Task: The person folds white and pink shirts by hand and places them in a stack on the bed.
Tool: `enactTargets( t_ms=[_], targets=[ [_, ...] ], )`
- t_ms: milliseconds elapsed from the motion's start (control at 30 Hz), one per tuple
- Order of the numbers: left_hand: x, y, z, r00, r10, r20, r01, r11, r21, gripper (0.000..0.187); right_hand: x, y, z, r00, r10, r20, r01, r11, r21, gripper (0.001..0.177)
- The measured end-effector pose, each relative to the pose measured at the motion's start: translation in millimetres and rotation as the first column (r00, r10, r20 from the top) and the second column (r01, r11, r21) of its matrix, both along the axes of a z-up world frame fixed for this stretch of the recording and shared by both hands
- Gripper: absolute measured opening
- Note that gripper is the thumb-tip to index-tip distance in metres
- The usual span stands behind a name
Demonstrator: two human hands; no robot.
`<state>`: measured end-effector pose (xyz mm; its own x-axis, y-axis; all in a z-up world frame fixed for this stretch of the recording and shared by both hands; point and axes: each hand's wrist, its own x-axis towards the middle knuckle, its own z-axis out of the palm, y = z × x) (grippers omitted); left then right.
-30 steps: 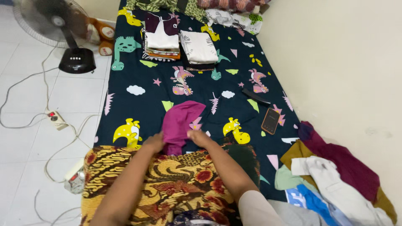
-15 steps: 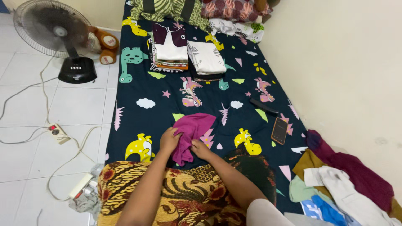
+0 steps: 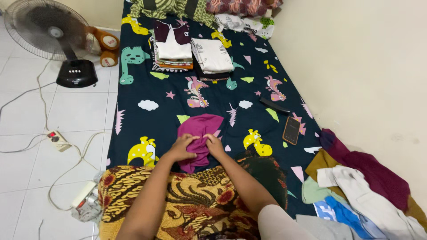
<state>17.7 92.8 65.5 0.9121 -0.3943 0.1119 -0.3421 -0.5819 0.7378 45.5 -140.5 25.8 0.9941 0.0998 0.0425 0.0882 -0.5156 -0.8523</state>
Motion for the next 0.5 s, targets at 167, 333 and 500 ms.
enactTargets(
  t_ms=[167, 333, 500],
  targets=[
    [-27.4, -22.4, 0.8, 0.996, -0.022, 0.082, 0.033, 0.989, -0.141, 0.088, -7.7, 0.8, 11.1, 0.926, 0.135, 0.353, -0.123, 0.991, -0.056, 0.022],
    [-47.9, -39.4, 19.9, 0.951, 0.244, 0.189, -0.251, 0.968, 0.015, 0.055, -35.0, 10.0, 42.7, 0.86, 0.224, 0.458, -0.173, 0.973, -0.151, 0.01],
    [-53.3, -38.4, 22.7, 0.915, 0.255, 0.313, -0.312, 0.938, 0.148, 0.033, -54.8, 17.5, 46.8, 0.815, 0.176, 0.552, -0.254, 0.965, 0.068, 0.01]
  ],
)
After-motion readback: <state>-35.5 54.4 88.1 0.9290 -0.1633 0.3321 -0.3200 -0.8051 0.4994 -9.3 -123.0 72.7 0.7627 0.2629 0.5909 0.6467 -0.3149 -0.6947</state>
